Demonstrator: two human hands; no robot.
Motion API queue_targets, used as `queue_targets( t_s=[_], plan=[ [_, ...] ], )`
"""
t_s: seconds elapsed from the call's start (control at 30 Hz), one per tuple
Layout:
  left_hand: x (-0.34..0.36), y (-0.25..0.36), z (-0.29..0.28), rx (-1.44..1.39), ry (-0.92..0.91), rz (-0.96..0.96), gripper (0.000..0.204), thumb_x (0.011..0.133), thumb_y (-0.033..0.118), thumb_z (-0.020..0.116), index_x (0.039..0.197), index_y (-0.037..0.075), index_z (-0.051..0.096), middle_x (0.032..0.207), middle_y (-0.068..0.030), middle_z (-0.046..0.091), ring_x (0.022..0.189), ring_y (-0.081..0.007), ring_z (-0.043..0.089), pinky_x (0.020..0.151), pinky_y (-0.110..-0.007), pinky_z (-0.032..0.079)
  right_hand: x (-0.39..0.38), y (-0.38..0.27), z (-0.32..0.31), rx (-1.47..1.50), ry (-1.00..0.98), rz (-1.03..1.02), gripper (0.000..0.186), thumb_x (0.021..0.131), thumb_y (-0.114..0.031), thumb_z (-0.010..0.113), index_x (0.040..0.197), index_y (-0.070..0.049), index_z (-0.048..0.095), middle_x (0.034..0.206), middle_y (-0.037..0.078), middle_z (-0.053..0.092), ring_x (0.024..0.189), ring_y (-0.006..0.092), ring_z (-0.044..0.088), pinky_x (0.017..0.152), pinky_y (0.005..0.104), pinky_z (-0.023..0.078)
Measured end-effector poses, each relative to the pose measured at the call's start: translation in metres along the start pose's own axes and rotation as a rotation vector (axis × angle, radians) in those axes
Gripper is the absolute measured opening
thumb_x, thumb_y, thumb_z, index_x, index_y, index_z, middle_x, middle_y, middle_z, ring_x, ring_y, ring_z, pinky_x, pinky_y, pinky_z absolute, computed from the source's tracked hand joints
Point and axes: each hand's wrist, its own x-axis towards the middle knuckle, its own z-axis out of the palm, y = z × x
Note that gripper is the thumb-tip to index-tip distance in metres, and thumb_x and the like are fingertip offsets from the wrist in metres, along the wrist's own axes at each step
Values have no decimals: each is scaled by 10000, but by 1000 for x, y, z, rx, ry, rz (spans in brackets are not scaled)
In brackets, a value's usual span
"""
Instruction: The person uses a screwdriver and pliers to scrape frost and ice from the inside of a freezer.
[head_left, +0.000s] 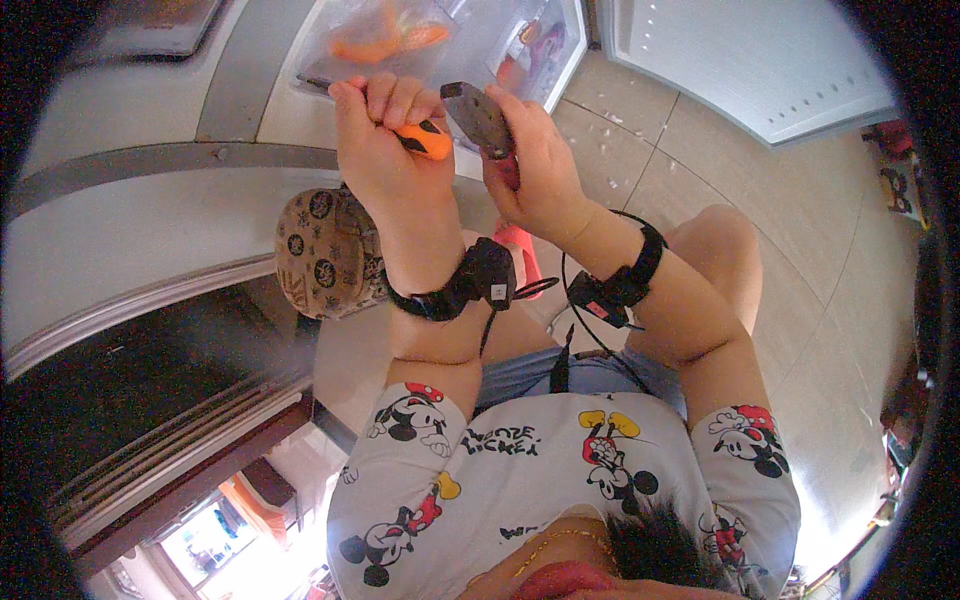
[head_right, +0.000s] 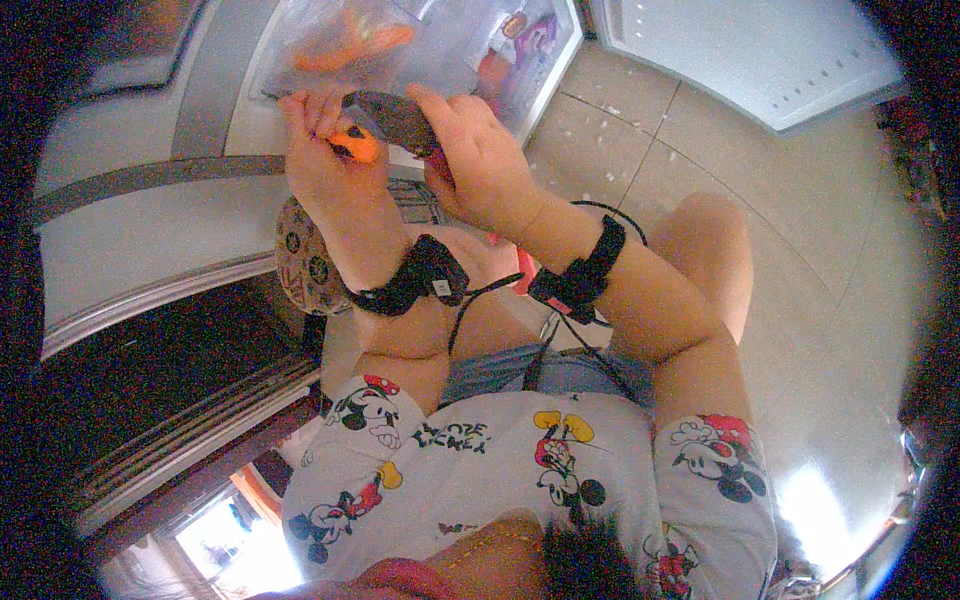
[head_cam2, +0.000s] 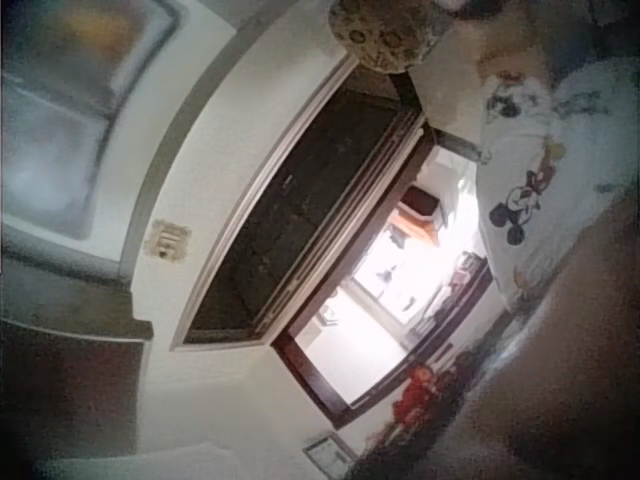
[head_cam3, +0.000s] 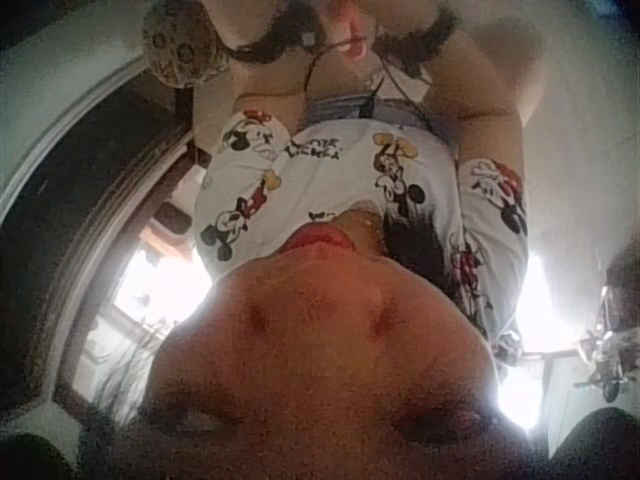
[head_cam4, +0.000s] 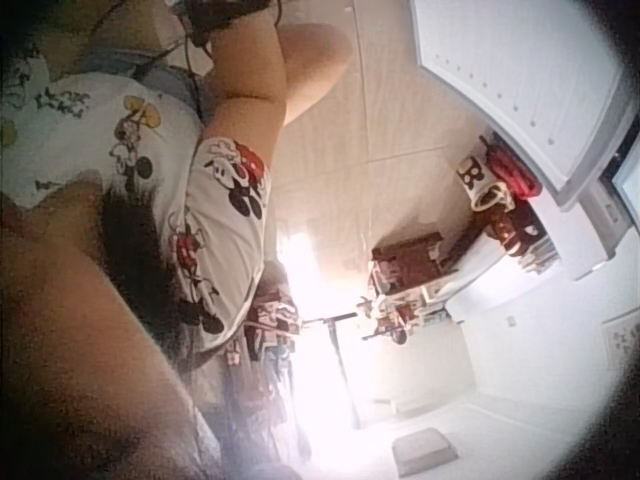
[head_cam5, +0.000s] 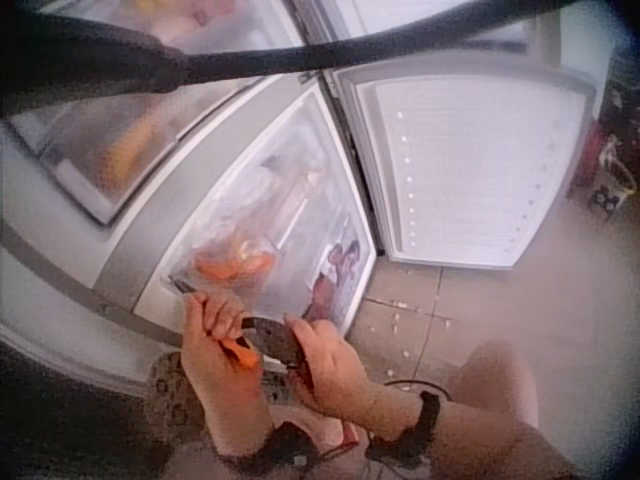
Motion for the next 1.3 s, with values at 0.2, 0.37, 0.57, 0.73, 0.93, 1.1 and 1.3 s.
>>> queue_targets(
  t_s=[0.2, 0.37, 0.57, 0.73, 0.93, 1.1, 1.3],
  plan=[
    [12, 3, -14, -61, -140, -38, 223, 958, 297, 473, 830, 116, 454, 654, 48, 344, 565, -67, 339, 537, -214, 338, 0, 1, -2, -3, 0, 26, 668, 658, 4, 584, 1291, -32, 371, 912, 189, 491, 858, 389, 497, 754, 447, 445],
    [13, 2, -13, -215, -160, -50, 221, 959, 293, 472, 835, 111, 456, 659, 47, 347, 570, -66, 344, 547, -211, 346, 7, -5, -4, -23, 18, 69, 673, 650, 9, 585, 1287, -27, 372, 908, 199, 484, 853, 393, 493, 745, 449, 442],
    [14, 2, -10, -338, -163, -59, 229, 958, 297, 471, 834, 106, 449, 658, 44, 347, 571, -68, 352, 547, -212, 349, 9, 2, -5, 2, 54, 9, 680, 646, 8, 596, 1286, -28, 369, 903, 206, 482, 843, 400, 492, 739, 446, 442],
    [11, 8, -7, -452, -168, -135, 243, 961, 310, 456, 835, 103, 449, 657, 41, 347, 567, -70, 356, 530, -211, 351, 11, 1, -5, 0, 68, -20, 705, 637, 13, 611, 1295, -27, 359, 915, 209, 489, 851, 401, 496, 740, 443, 446],
    [11, 7, -5, -419, -173, -122, 255, 963, 311, 448, 825, 97, 447, 654, 40, 350, 566, -70, 364, 531, -209, 362, 10, 4, -4, -4, 81, -42, 725, 633, 11, 622, 1303, -29, 350, 926, 208, 493, 862, 401, 500, 744, 442, 451],
    [9, 13, 0, -515, -180, -153, 261, 964, 284, 450, 786, 95, 427, 648, 39, 357, 562, -74, 377, 539, -214, 374, 11, 1, -3, -26, 66, -43, 716, 644, -6, 613, 1309, -38, 348, 925, 203, 498, 853, 394, 501, 739, 445, 453],
    [8, 16, 10, -351, -86, -42, 273, 973, 252, 433, 758, 86, 403, 641, 32, 354, 563, -77, 376, 556, -219, 373, 18, -17, -11, -49, -11, -20, 680, 649, -38, 606, 1297, -51, 398, 873, 166, 517, 805, 359, 511, 685, 440, 454]
  ],
)
